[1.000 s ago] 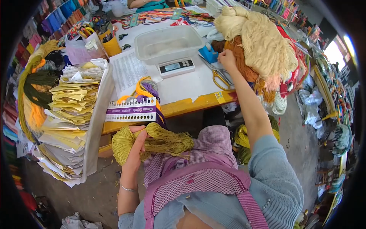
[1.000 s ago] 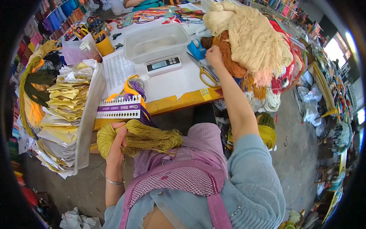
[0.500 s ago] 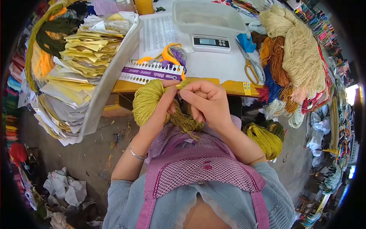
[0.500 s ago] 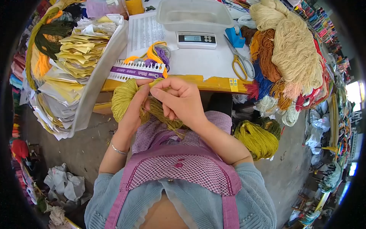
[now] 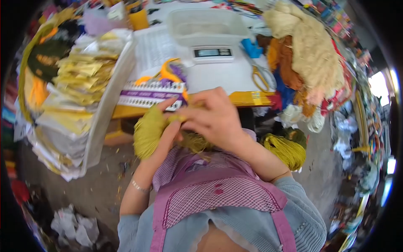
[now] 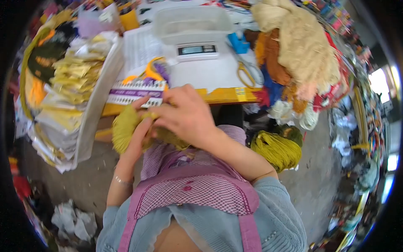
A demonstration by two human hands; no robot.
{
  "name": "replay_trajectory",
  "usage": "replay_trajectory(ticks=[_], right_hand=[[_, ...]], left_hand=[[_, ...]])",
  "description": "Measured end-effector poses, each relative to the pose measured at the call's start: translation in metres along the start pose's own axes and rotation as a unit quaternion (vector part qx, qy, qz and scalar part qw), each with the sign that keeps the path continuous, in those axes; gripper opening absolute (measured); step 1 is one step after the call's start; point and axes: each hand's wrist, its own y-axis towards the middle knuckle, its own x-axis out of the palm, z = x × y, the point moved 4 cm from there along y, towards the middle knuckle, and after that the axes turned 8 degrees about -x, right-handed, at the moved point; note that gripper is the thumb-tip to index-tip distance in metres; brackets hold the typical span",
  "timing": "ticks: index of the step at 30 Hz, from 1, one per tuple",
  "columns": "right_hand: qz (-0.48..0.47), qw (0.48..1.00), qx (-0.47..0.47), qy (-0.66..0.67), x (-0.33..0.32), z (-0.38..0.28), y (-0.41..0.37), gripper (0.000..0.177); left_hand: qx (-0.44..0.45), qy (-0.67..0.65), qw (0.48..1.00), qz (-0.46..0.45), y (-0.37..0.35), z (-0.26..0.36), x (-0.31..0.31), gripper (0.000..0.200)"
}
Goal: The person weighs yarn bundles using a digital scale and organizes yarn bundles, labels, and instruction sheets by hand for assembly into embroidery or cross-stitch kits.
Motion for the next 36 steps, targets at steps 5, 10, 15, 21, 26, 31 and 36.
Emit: replay_trajectory(ticks=[5, 10, 15, 21, 26, 31, 36], right_hand=[[-0.062, 0.971, 0.073, 0.220, -0.012, -0.005, -0.023, 0.018], [-0.296, 0.767, 0.342, 0.455, -0.097, 0.015, -0.060, 0.041], [-0.382, 0.852, 0.286, 0.215, -0.179, 0.044, -0.124, 0.046], [-0.349, 0.877, 0.313, 0.101, -0.192, 0.036, -0.163, 0.059], [-0.239, 0.943, 0.193, 0.129, -0.110, 0.040, -0.121, 0.038], [-0.056, 0.933, 0.101, 0.341, 0.003, -0.006, -0.027, 0.042], [0.073, 0.933, -0.025, 0.353, 0.043, -0.037, 0.023, 0.046]], left_hand=[[0.168, 0.405, 0.898, -0.029, -0.019, 0.019, -0.002, 0.070], [0.162, 0.307, 0.937, 0.029, -0.035, -0.003, -0.068, 0.069], [0.100, 0.369, 0.919, 0.097, -0.076, 0.000, -0.140, 0.065], [-0.045, 0.160, 0.985, 0.045, -0.117, 0.000, -0.156, 0.086], [0.090, 0.151, 0.976, 0.133, -0.078, 0.013, -0.129, 0.087], [0.179, -0.286, 0.941, -0.001, -0.050, 0.081, -0.040, 0.095], [0.194, -0.259, 0.944, -0.069, -0.027, 0.091, -0.022, 0.101]])
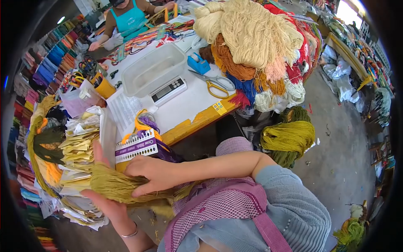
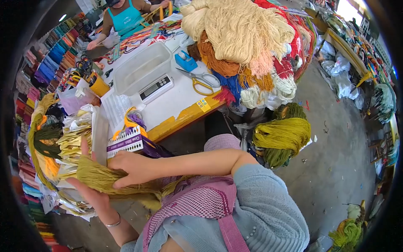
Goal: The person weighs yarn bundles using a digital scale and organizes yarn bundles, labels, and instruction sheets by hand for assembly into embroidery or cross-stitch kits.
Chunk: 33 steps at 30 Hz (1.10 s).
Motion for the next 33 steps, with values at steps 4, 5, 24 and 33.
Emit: replay_trajectory(ticks=[4, 5, 24, 33], right_hand=[[-0.080, 0.982, 0.139, 0.102, -0.002, 0.017, 0.002, 0.031], [-0.073, 0.967, 0.186, 0.156, -0.010, 0.015, 0.003, 0.030], [-0.022, 0.895, 0.347, 0.278, -0.012, 0.044, 0.014, 0.024], [0.062, 0.894, 0.348, 0.275, -0.009, 0.051, 0.013, 0.021]], left_hand=[[-0.022, 0.292, 0.956, -0.004, 0.005, 0.001, -0.028, 0.104], [-0.031, 0.295, 0.955, -0.010, 0.002, 0.001, -0.035, 0.104], [-0.166, 0.128, 0.975, 0.079, -0.008, -0.039, -0.052, 0.043], [-0.093, 0.293, 0.937, 0.167, -0.010, -0.050, -0.069, 0.032]])
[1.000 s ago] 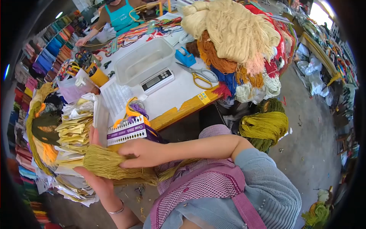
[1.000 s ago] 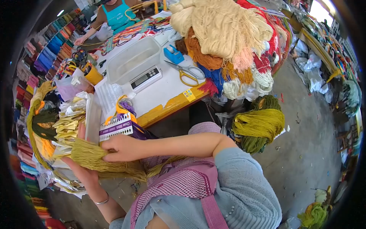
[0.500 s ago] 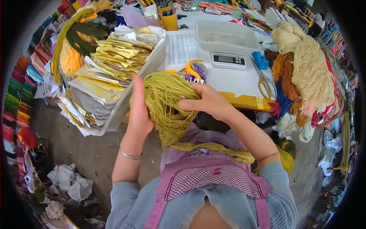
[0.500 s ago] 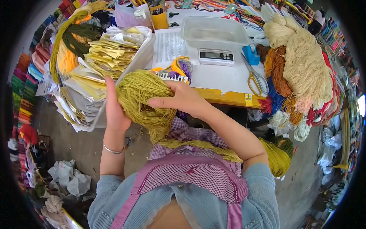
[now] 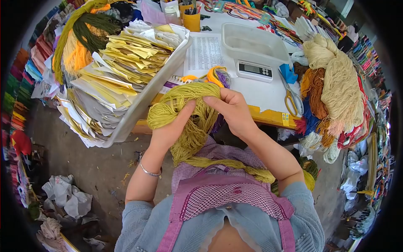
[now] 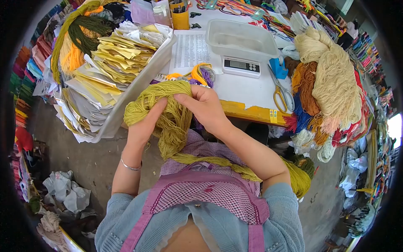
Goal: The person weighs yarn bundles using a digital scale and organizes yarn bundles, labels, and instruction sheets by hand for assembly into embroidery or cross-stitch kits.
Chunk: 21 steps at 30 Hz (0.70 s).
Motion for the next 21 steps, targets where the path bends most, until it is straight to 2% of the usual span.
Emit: replay_trajectory(ticks=[2, 3, 5, 6, 8, 10, 11, 12, 13, 14, 15, 16, 17, 18, 19, 20, 21], right_hand=[[0.006, 1.000, 0.001, 0.028, 0.002, 0.000, 0.002, 0.021], [0.018, 0.999, 0.010, 0.050, 0.005, 0.002, 0.003, 0.021], [0.026, 0.997, 0.021, 0.069, 0.007, 0.003, 0.006, 0.021], [-0.001, 0.999, 0.037, 0.014, 0.008, 0.004, 0.008, 0.021], [-0.029, 0.997, 0.055, -0.043, 0.009, 0.009, 0.009, 0.022], [-0.030, 0.995, 0.015, -0.091, 0.011, 0.011, 0.014, 0.023], [-0.031, 0.995, 0.015, -0.093, 0.014, 0.008, 0.015, 0.023], [-0.013, 0.998, 0.047, 0.041, 0.017, 0.005, 0.016, 0.024], [0.007, 0.982, 0.078, 0.174, 0.021, 0.003, 0.017, 0.026], [0.019, 0.954, 0.131, 0.271, 0.021, 0.006, 0.017, 0.020], [0.019, 0.954, 0.130, 0.268, 0.019, 0.007, 0.019, 0.020], [-0.016, 0.926, 0.151, 0.347, 0.022, 0.008, 0.020, 0.018], [-0.050, 0.889, 0.171, 0.422, 0.025, 0.006, 0.019, 0.017], [-0.051, 0.903, 0.207, 0.372, 0.025, 0.001, 0.017, 0.013], [-0.133, 0.938, 0.210, 0.239, 0.018, -0.004, 0.017, 0.017], [-0.209, 0.950, 0.208, 0.100, 0.008, -0.010, 0.018, 0.021], [-0.242, 0.926, 0.242, -0.161, 0.012, -0.036, 0.018, 0.031]], left_hand=[[0.060, 0.021, 0.998, 0.027, -0.001, 0.001, 0.001, 0.031], [0.060, 0.017, 0.998, 0.028, -0.001, 0.000, 0.000, 0.031], [0.103, 0.109, 0.987, 0.049, -0.002, 0.001, -0.002, 0.031], [0.102, 0.105, 0.988, 0.052, -0.002, -0.002, -0.004, 0.031], [0.208, 0.256, 0.941, 0.073, -0.002, -0.004, -0.007, 0.031], [0.198, 0.282, 0.936, 0.067, -0.007, -0.007, -0.011, 0.031], [0.102, 0.100, 0.990, 0.021, -0.005, -0.015, -0.015, 0.032], [0.003, -0.088, 0.996, -0.029, -0.004, -0.022, -0.016, 0.034], [-0.045, -0.303, 0.949, -0.072, 0.001, -0.022, -0.019, 0.034], [-0.088, -0.449, 0.886, -0.077, 0.001, -0.028, -0.024, 0.029], [-0.128, -0.583, 0.798, -0.081, 0.000, -0.036, -0.029, 0.028], [-0.078, -0.632, 0.735, -0.235, -0.003, -0.035, -0.031, 0.037], [-0.081, -0.618, 0.747, -0.231, -0.012, -0.041, -0.040, 0.041], [-0.082, -0.605, 0.758, -0.228, -0.022, -0.048, -0.050, 0.046], [-0.079, -0.608, 0.763, -0.206, -0.030, -0.062, -0.066, 0.052], [-0.079, -0.603, 0.776, -0.168, -0.038, -0.078, -0.084, 0.053], [-0.080, -0.597, 0.788, -0.131, -0.047, -0.098, -0.106, 0.054]])
